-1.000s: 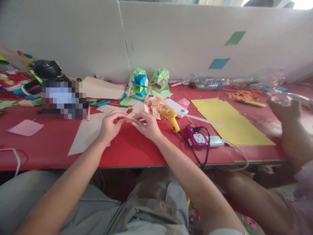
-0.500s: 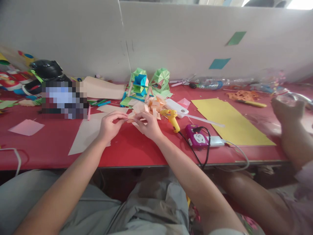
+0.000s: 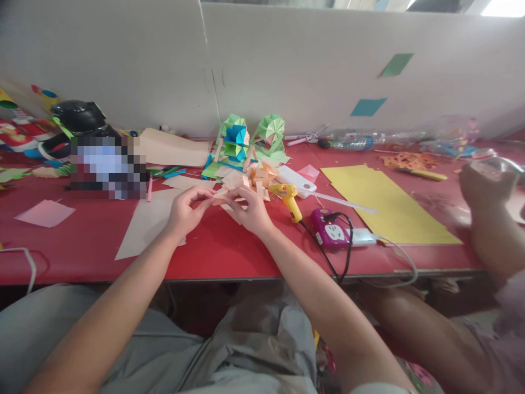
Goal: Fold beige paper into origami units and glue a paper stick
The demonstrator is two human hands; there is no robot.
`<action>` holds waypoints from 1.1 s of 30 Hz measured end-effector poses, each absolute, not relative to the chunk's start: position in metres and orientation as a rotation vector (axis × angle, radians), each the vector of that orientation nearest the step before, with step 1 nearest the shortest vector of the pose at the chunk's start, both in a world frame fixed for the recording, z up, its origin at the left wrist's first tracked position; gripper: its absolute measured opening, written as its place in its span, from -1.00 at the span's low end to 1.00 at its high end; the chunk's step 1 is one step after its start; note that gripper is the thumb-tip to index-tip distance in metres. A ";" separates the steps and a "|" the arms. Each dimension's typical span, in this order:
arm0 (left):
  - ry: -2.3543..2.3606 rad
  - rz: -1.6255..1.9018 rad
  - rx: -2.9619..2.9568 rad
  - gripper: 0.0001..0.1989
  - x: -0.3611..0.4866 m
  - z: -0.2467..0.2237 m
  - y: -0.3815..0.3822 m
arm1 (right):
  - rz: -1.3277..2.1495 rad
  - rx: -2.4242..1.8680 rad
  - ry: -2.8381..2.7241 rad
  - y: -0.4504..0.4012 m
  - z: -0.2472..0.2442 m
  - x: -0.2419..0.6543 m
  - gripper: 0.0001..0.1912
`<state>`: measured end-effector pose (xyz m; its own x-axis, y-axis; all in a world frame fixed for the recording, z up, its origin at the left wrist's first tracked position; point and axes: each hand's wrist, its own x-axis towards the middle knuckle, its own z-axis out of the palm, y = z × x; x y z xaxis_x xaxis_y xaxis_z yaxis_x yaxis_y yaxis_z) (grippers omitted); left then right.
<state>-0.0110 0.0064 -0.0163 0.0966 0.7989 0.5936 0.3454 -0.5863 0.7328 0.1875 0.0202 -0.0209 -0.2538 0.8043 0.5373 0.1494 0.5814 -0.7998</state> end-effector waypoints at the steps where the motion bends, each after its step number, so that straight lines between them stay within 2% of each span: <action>1: 1.108 1.470 1.924 -0.86 -0.010 -0.016 0.005 | 0.734 -0.788 -1.741 0.020 -0.021 0.188 -0.73; 5: 1.171 1.412 1.804 -0.77 -0.005 -0.013 0.002 | 0.593 -0.790 -1.780 0.022 -0.022 0.190 -0.83; 10: 1.207 1.379 1.665 -0.74 -0.005 -0.008 0.004 | 0.593 -0.660 -1.885 0.021 -0.020 0.191 -0.87; 19: 1.207 1.354 1.554 -0.69 -0.007 -0.004 0.003 | 0.675 -0.659 -1.847 0.018 -0.015 0.189 -0.78; 25: 1.130 1.352 1.374 -0.61 -0.008 -0.003 0.003 | 1.012 -0.793 -1.552 0.019 -0.012 0.189 -0.62; 33: 1.068 1.196 1.383 -0.62 -0.011 -0.003 0.002 | 1.010 -0.854 -1.665 0.020 -0.010 0.192 -0.66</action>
